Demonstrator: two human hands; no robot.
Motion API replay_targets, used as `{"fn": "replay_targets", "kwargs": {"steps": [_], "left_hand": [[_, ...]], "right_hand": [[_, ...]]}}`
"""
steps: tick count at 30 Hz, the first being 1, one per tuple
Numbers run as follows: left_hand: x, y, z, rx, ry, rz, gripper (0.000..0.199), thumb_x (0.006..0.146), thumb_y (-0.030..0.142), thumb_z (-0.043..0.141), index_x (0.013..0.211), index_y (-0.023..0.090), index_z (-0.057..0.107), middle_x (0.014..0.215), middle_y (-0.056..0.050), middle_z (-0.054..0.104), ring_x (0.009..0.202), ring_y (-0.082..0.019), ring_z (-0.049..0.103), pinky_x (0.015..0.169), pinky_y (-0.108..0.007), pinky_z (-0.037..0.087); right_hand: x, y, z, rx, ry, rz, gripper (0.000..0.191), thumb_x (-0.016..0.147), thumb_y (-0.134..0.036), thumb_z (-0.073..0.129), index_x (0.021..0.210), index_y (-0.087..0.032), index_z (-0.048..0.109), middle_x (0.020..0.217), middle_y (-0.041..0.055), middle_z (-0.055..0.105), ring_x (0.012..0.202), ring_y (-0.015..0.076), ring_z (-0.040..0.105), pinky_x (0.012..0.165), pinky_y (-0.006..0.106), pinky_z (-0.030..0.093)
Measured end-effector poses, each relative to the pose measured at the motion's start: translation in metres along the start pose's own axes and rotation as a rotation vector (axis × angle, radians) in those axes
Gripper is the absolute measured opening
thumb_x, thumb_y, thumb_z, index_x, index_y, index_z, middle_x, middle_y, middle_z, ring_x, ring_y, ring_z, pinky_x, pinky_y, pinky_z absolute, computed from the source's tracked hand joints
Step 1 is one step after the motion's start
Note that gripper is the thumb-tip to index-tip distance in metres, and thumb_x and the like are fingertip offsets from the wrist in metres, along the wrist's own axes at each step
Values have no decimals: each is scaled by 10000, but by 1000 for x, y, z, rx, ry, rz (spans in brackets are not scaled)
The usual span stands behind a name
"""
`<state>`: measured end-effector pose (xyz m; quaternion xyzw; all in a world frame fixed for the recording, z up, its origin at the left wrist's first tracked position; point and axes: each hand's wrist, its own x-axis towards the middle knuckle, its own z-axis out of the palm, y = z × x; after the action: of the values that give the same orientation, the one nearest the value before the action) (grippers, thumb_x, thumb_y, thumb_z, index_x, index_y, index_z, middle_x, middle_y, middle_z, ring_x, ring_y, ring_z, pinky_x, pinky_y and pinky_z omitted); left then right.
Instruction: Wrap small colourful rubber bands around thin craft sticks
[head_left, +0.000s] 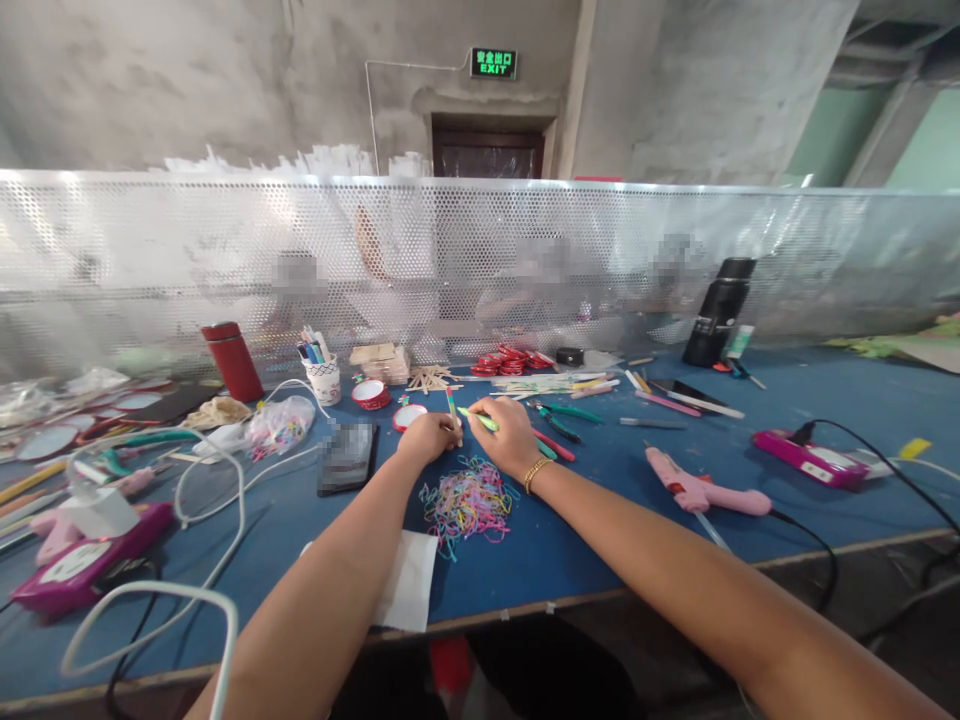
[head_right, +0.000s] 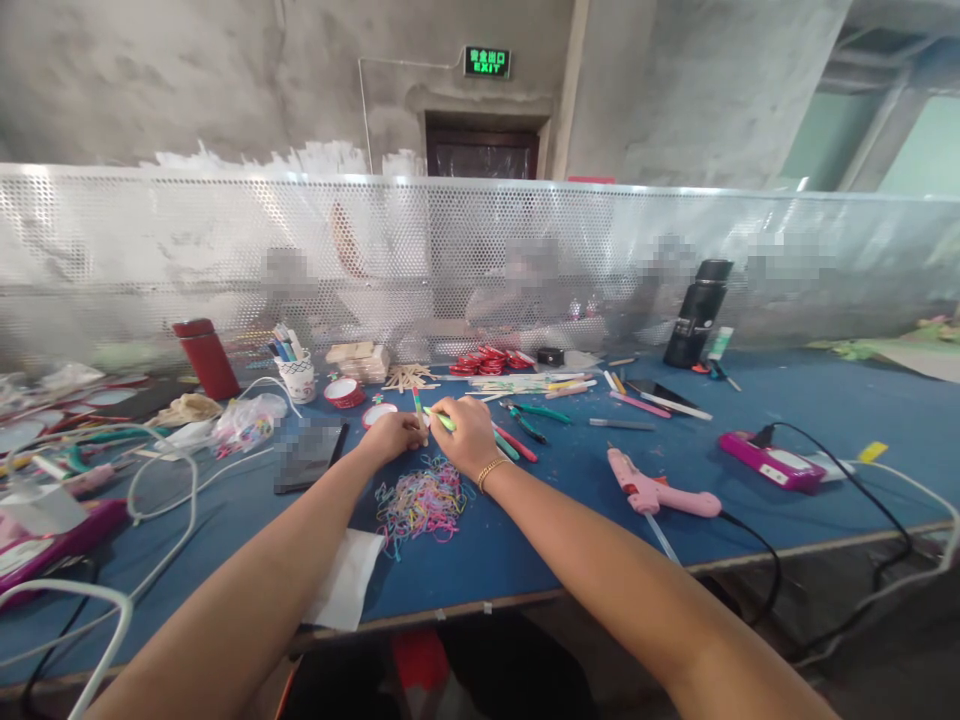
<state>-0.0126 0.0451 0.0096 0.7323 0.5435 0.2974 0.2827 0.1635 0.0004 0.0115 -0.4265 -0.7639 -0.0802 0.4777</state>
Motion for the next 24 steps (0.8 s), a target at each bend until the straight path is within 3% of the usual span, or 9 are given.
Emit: {"fn": "replay_targets", "kwargs": {"steps": [9,24], "left_hand": [[-3,3,-2,14,14,0,51,709,202,662,709,172,703,594,2,660,537,-109,586,502,-197,391],[3,-4,1,2,24,-2,76,688,201,692,746,181,738,616,-4,683,559,-119,599,522,-195,423]], "right_hand": [[0,-2,1,11,-61,-26,138,917,-317,528,924,-234,638,857,18,663,859,184,546,814,303,357],[0,-1,2,22,-29,-35,117,910,-304,545,903,-230,636,844,15,667,849,183,549,816,300,354]]}}
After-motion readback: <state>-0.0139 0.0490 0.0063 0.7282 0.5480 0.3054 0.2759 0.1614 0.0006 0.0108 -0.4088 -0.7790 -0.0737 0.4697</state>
